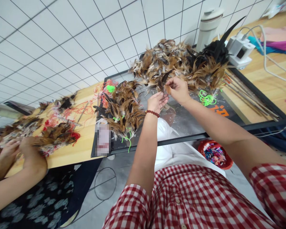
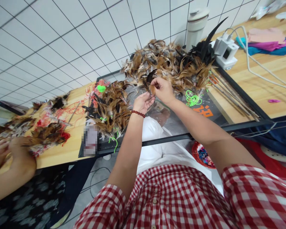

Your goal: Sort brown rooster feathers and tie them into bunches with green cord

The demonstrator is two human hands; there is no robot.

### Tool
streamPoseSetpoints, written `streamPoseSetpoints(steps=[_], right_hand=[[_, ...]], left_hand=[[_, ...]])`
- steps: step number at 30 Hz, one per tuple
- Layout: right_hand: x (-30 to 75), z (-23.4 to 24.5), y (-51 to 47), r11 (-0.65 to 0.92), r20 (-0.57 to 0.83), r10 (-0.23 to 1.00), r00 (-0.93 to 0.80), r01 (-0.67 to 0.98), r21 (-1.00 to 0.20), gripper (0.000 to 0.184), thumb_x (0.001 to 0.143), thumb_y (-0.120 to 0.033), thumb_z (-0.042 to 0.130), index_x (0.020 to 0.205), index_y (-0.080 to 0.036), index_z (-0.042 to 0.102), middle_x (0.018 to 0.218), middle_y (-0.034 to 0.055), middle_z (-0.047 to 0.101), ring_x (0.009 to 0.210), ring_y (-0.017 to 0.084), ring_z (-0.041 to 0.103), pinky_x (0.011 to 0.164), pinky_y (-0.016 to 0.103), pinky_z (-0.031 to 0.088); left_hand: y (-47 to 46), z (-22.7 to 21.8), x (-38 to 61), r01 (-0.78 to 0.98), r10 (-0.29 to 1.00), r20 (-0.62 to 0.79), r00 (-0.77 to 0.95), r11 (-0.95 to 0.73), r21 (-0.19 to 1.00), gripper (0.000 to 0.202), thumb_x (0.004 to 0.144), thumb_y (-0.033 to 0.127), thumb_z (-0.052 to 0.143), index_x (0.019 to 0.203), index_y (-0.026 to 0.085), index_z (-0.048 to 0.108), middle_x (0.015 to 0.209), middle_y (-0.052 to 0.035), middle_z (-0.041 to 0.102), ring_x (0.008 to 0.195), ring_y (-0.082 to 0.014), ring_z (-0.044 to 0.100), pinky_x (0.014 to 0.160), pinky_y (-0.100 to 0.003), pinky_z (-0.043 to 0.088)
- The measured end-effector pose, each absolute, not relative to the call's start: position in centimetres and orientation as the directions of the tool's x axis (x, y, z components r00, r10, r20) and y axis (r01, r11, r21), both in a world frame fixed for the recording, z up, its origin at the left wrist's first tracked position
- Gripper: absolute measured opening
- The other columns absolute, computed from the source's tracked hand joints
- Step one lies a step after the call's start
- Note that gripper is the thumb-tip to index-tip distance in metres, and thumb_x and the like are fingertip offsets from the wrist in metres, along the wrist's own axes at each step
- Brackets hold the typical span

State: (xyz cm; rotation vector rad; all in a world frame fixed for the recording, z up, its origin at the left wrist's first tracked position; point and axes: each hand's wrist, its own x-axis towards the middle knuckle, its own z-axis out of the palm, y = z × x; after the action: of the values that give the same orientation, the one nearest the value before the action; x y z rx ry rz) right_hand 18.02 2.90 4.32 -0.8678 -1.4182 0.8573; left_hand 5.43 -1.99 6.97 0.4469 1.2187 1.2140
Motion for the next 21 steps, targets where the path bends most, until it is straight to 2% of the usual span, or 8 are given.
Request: streamPoseSetpoints(steps=[2, 7, 11, 13, 15, 17, 19, 21], right_hand=[[18.0, 4.2, 3.1, 0.449, 0.450, 0.893, -0.016, -0.005, -0.893, 0.038, 0.076, -0.054, 0.087, 0.079, -0.024, 0.065, 0.081, 0.0026, 0.065, 0.075, 0.018, 0.058, 0.076, 0.036, 0.049], [17.8, 3.9, 3.9, 0.332, 0.337, 0.940, -0.054, -0.087, -0.939, 0.038, 0.073, -0.050, 0.089, 0.080, -0.024, 0.062, 0.080, 0.0009, 0.063, 0.077, 0.018, 0.059, 0.076, 0.034, 0.052], [17.9, 3.8, 4.6, 0.256, 0.259, 0.966, 0.024, -0.258, -0.932, 0.037, 0.073, -0.046, 0.089, 0.090, -0.025, 0.063, 0.079, -0.0009, 0.065, 0.073, 0.017, 0.061, 0.072, 0.035, 0.055], [18.1, 3.7, 4.8, 0.203, 0.203, 0.979, 0.026, -0.268, -0.942, 0.033, 0.072, -0.039, 0.088, 0.090, -0.024, 0.065, 0.077, -0.0014, 0.065, 0.070, 0.015, 0.060, 0.070, 0.033, 0.054], [18.3, 3.8, 4.7, 0.128, 0.142, 0.988, -0.051, -0.219, -0.967, 0.030, 0.066, -0.032, 0.089, 0.086, -0.021, 0.069, 0.077, -0.0008, 0.068, 0.069, 0.014, 0.057, 0.067, 0.030, 0.050], [18.4, 3.9, 4.4, 0.048, 0.081, 0.981, -0.176, -0.187, -0.981, 0.031, 0.060, -0.032, 0.090, 0.082, -0.019, 0.072, 0.076, -0.0002, 0.069, 0.069, 0.013, 0.056, 0.064, 0.028, 0.046], [18.4, 3.9, 4.0, 0.025, 0.075, 0.959, -0.275, -0.180, -0.983, 0.033, 0.058, -0.038, 0.092, 0.076, -0.018, 0.072, 0.070, -0.0005, 0.068, 0.066, 0.012, 0.054, 0.062, 0.027, 0.043], [18.4, 3.8, 3.9, 0.082, 0.130, 0.949, -0.286, -0.175, -0.981, 0.037, 0.058, -0.046, 0.092, 0.068, -0.019, 0.069, 0.064, -0.0014, 0.063, 0.064, 0.012, 0.052, 0.063, 0.029, 0.043]], left_hand=[[-1.9, 6.9, 5.5, -0.459, 0.881, -0.450, -0.145, 0.343, 0.820, 0.012, 0.095, 0.006, 0.068, 0.088, 0.015, 0.068, 0.067, 0.0006, 0.071, 0.062, -0.0079, 0.068, 0.082, -0.025, 0.057], [-2.1, 6.9, 5.7, -0.397, 0.896, -0.425, -0.132, 0.345, 0.851, 0.014, 0.090, 0.002, 0.073, 0.083, 0.013, 0.069, 0.064, 0.0016, 0.070, 0.057, -0.0070, 0.065, 0.078, -0.025, 0.056], [-2.3, 7.2, 5.7, -0.389, 0.902, -0.403, -0.152, 0.320, 0.864, 0.018, 0.095, 0.004, 0.067, 0.081, 0.013, 0.067, 0.062, 0.0026, 0.069, 0.055, -0.0055, 0.063, 0.069, -0.021, 0.051], [-2.3, 7.4, 5.7, -0.428, 0.905, -0.395, -0.157, 0.298, 0.853, 0.019, 0.098, 0.005, 0.065, 0.081, 0.013, 0.066, 0.062, 0.0034, 0.069, 0.055, -0.0044, 0.063, 0.067, -0.019, 0.050], [-2.3, 7.4, 5.5, -0.457, 0.907, -0.396, -0.144, 0.294, 0.839, 0.018, 0.099, 0.006, 0.064, 0.083, 0.013, 0.067, 0.063, 0.0036, 0.069, 0.055, -0.0040, 0.063, 0.067, -0.019, 0.050], [-2.2, 7.3, 5.5, -0.460, 0.908, -0.395, -0.142, 0.292, 0.839, 0.017, 0.098, 0.007, 0.066, 0.083, 0.014, 0.067, 0.064, 0.0034, 0.069, 0.056, -0.0043, 0.063, 0.068, -0.019, 0.050], [-2.1, 7.1, 5.5, -0.427, 0.911, -0.379, -0.164, 0.281, 0.860, 0.016, 0.096, 0.006, 0.067, 0.082, 0.014, 0.068, 0.064, 0.0029, 0.070, 0.056, -0.0051, 0.063, 0.069, -0.020, 0.051], [-2.0, 6.9, 5.5, -0.368, 0.917, -0.350, -0.194, 0.263, 0.892, 0.016, 0.094, 0.005, 0.069, 0.081, 0.014, 0.070, 0.063, 0.0025, 0.070, 0.055, -0.0059, 0.063, 0.068, -0.021, 0.050]])
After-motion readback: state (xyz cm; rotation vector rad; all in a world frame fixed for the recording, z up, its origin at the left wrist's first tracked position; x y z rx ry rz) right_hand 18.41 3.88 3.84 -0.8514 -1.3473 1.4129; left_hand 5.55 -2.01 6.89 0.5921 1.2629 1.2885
